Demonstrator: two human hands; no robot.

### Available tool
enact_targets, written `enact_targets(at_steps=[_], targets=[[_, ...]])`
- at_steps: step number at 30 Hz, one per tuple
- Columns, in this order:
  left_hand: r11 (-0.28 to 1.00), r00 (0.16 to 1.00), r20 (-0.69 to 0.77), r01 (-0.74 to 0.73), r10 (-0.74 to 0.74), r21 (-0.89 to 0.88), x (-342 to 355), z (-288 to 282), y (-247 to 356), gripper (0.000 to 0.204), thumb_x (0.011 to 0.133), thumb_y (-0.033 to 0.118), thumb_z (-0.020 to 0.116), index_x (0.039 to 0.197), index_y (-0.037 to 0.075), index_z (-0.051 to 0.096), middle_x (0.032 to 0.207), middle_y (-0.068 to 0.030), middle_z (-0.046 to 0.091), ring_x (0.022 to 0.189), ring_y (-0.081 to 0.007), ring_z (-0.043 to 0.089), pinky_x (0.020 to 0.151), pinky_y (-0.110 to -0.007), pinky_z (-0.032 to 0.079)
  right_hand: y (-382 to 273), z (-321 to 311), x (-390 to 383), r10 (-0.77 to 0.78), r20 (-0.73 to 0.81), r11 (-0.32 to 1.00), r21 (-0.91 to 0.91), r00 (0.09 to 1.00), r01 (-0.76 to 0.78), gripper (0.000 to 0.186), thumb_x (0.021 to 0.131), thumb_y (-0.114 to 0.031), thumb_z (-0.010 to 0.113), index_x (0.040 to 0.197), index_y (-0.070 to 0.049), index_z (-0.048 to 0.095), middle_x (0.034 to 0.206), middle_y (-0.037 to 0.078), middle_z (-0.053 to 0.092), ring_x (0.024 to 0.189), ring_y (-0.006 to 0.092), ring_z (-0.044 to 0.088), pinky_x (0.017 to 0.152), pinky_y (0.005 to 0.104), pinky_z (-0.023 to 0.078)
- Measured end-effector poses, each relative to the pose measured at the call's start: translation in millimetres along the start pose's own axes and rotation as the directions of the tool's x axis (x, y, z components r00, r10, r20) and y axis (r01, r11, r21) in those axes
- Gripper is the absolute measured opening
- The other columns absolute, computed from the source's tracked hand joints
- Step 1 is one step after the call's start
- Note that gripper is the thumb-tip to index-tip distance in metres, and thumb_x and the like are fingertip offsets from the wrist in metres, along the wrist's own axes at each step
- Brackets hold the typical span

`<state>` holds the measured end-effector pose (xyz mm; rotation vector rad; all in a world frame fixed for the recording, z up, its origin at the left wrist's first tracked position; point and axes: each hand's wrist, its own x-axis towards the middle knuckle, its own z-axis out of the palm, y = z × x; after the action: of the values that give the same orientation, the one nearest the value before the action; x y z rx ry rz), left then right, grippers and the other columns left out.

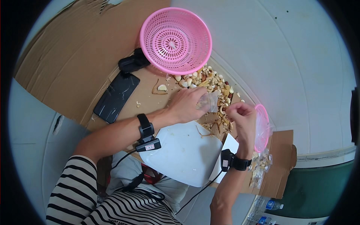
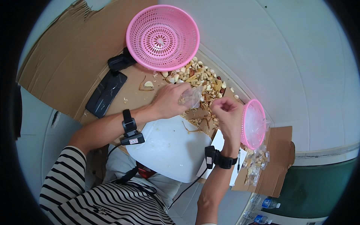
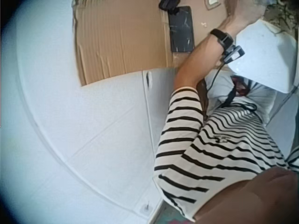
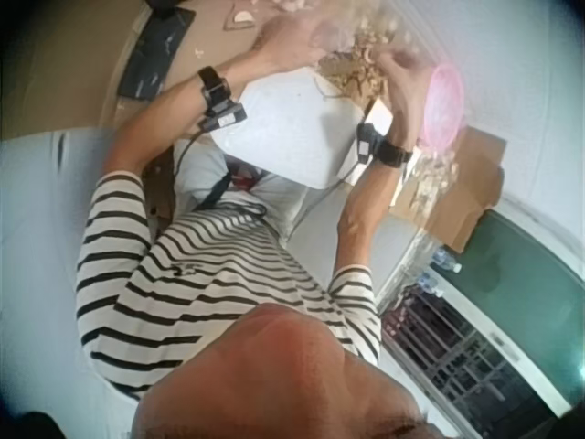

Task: Sorting and bagging food items into small plastic bags.

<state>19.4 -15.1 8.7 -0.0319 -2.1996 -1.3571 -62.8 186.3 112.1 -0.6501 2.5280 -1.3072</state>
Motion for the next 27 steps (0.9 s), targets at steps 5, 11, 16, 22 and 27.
enact_targets(at_steps=[5,11,16,22,27], targets=[[0.997,0.997,0.026,-0.066,0.067,-0.032,-2,1,-6,0.031,0.085,0.023,0.079,0.102,0.003,0.063,0.093,-0.0205,0.074,0.088,-0.0436,0.072,0.077,-0.053,0.055,-22,18,-3,-0.125,-0.041,0.937,0.324,0.991,0.132,0.004,0.092,0.001,0.077,0.095,0.002,0.076,0.086,0.001,0.074,0.075,0.0058,0.066,0.072,0.0214,0.053],[0.995,0.995,0.009,-0.095,0.095,-0.021,-2,2,-8,0.033,0.080,0.020,0.080,0.103,0.002,0.063,0.094,-0.0197,0.073,0.091,-0.0438,0.071,0.080,-0.054,0.054,-17,35,0,-0.132,-0.010,0.965,0.229,0.991,0.131,0.004,0.093,0.001,0.078,0.096,0.003,0.077,0.087,0.000,0.075,0.077,0.0053,0.067,0.072,0.0211,0.053],[0.994,0.994,0.006,-0.110,0.110,0.001,-2,4,-7,0.033,0.079,0.020,0.080,0.102,0.003,0.064,0.094,-0.0185,0.073,0.090,-0.0430,0.071,0.080,-0.052,0.054,-16,35,0,-0.148,-0.021,0.970,0.193,0.989,0.149,0.004,0.093,0.001,0.078,0.096,0.003,0.077,0.087,0.000,0.075,0.076,0.0051,0.067,0.072,0.0212,0.053],[0.995,0.995,0.013,-0.099,0.099,-0.016,-2,3,-7,0.035,0.080,0.020,0.082,0.104,0.002,0.064,0.094,-0.0185,0.074,0.091,-0.0428,0.072,0.078,-0.051,0.055,-17,34,0,-0.158,0.004,0.978,0.138,0.987,0.156,0.004,0.092,0.003,0.078,0.096,0.004,0.078,0.088,0.001,0.076,0.077,0.0058,0.068,0.073,0.0224,0.055],[0.995,0.994,0.018,-0.103,0.104,-0.015,-2,4,-8,0.035,0.083,0.024,0.083,0.105,0.003,0.064,0.090,-0.0177,0.072,0.087,-0.0426,0.071,0.076,-0.052,0.054,-16,34,0,-0.153,0.019,0.980,0.131,0.988,0.149,0.005,0.092,0.004,0.077,0.097,0.005,0.078,0.089,0.003,0.077,0.077,0.0076,0.070,0.075,0.0240,0.057]])
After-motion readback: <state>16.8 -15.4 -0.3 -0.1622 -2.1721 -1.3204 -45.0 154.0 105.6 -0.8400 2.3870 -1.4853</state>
